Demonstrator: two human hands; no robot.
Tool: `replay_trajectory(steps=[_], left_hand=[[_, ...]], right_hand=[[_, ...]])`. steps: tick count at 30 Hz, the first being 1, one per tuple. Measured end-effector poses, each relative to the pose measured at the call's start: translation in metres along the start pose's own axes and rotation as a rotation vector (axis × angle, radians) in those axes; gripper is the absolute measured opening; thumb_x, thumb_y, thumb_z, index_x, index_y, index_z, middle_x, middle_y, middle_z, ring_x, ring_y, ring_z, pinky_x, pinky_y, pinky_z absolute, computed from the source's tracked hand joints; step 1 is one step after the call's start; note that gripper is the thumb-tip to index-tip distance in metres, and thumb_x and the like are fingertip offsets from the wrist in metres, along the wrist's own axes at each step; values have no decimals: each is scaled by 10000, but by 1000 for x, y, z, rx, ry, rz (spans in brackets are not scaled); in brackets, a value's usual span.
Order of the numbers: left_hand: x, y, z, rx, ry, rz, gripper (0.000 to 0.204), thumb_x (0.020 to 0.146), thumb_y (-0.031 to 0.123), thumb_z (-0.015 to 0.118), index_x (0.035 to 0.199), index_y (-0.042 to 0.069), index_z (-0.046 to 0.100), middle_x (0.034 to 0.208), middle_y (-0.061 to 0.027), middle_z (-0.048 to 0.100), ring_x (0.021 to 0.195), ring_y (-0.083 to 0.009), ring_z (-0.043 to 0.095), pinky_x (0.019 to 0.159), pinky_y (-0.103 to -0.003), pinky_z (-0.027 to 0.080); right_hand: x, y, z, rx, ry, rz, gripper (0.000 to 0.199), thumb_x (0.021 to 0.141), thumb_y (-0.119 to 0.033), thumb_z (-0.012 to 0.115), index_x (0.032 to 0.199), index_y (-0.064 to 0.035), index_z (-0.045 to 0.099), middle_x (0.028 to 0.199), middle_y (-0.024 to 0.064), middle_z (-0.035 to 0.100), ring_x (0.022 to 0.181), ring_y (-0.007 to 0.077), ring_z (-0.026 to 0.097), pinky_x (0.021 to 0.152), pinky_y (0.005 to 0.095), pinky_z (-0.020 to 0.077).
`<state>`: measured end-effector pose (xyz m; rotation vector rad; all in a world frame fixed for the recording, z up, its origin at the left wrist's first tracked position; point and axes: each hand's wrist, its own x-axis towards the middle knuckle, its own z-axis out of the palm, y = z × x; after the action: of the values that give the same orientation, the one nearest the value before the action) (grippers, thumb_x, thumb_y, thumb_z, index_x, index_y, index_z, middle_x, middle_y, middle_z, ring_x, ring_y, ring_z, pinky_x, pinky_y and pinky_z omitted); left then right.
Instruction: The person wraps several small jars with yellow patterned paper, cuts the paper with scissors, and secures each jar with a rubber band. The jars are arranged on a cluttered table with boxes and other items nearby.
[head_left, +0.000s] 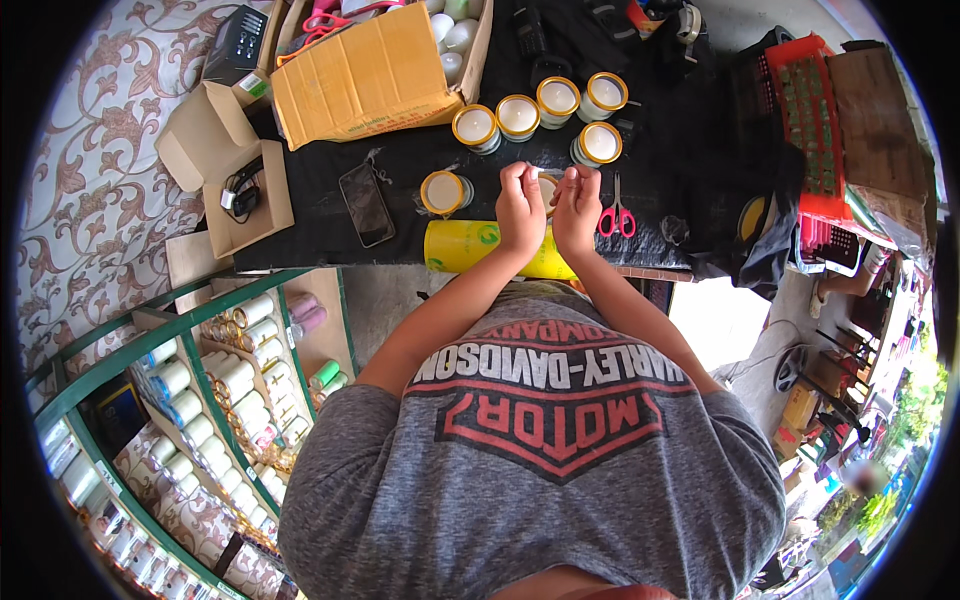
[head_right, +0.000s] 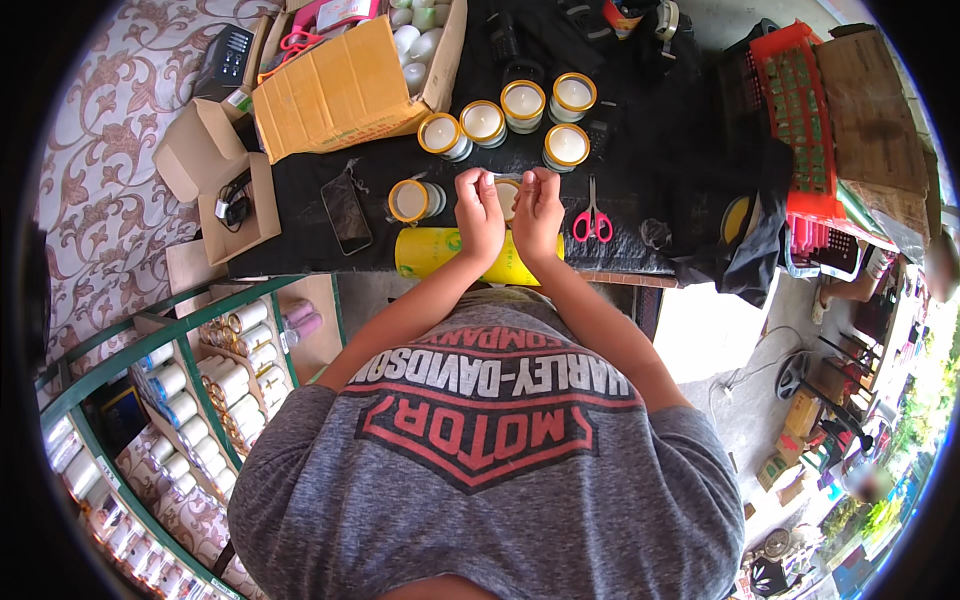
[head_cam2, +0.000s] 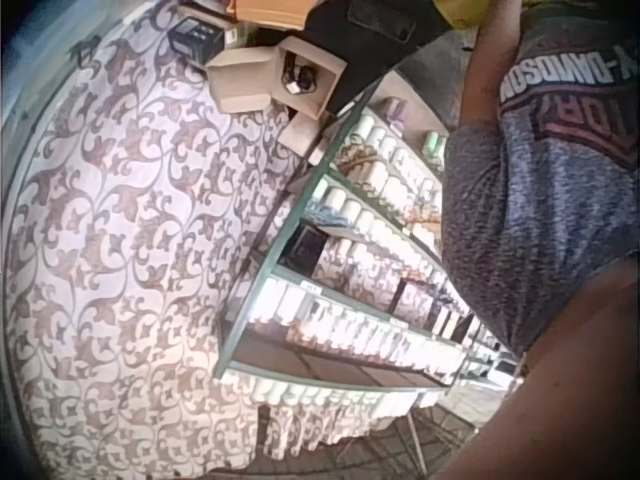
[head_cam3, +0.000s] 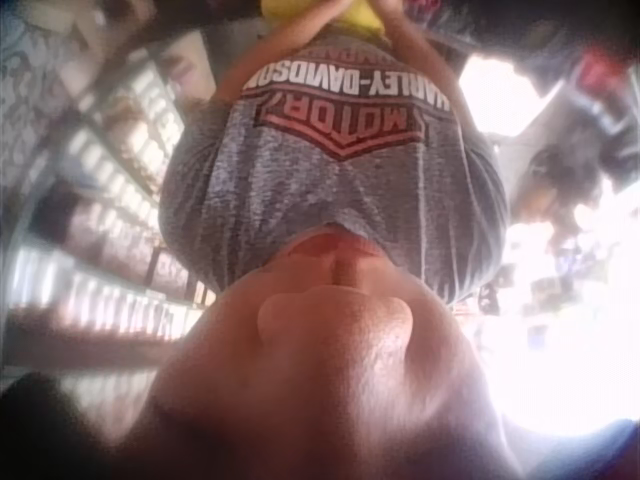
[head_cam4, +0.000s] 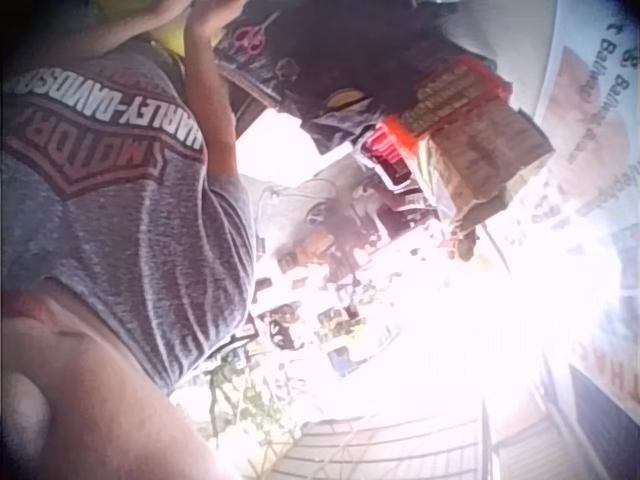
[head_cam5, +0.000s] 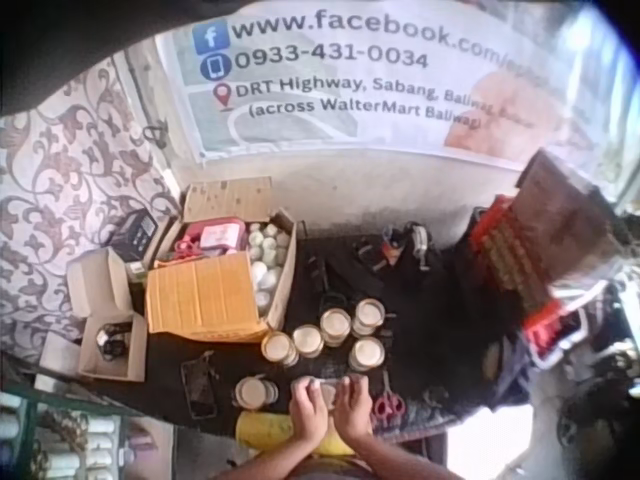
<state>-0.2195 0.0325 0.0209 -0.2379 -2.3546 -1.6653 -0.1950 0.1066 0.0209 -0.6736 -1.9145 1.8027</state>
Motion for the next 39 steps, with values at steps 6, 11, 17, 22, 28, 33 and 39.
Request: replay_trajectory(steps=[6,11,17,22,28,33,39], left_hand=[[-6,6,-3,-11,8,-142,171,1001,196,466,1060,35,457,830,-145,601,701,-291,605,637,-375,479],[-11,-9,-13,226,-19,-81,147,983,210,485,1047,77,489,887,-151,658,759,-383,645,603,-444,500],[-13,-23,-16,354,-61,-105,158,984,223,480,1063,88,497,905,-150,657,776,-371,641,621,-444,500],[-3,-29,-12,357,5,90,152,989,173,480,1061,40,487,907,-156,642,800,-358,633,704,-402,499],[4,-41,-8,120,-47,-121,149,995,166,470,1039,25,485,876,-142,614,779,-287,636,706,-383,492],[8,-57,-6,-45,-133,-421,211,1006,258,457,1028,53,500,851,-103,601,712,-215,616,635,-349,490],[13,-58,-14,-240,-314,-665,241,1005,319,461,1049,87,509,824,-12,591,557,-75,524,441,-229,414]], right_hand=[[0,-2,-4,-203,13,-169,112,980,-158,527,1001,-50,503,701,59,585,600,80,524,542,261,449],[2,18,-17,-368,-24,-212,89,956,-114,545,1015,-60,507,740,129,639,626,208,627,563,313,482],[6,31,-22,-406,-57,-225,113,933,-51,544,1035,-58,498,835,180,656,748,349,669,613,352,511],[19,32,-19,-418,-67,-313,101,920,-33,553,1010,-41,507,856,171,662,791,351,658,671,359,523],[28,35,-14,-241,-172,-185,77,929,-55,563,987,-30,519,843,148,661,776,295,666,679,342,519],[33,37,-10,-238,-205,-26,107,955,-126,550,978,-23,532,835,129,642,748,227,626,681,318,495],[32,50,-15,-147,-328,143,170,972,-194,541,984,-24,543,819,116,603,725,184,556,693,306,471]])
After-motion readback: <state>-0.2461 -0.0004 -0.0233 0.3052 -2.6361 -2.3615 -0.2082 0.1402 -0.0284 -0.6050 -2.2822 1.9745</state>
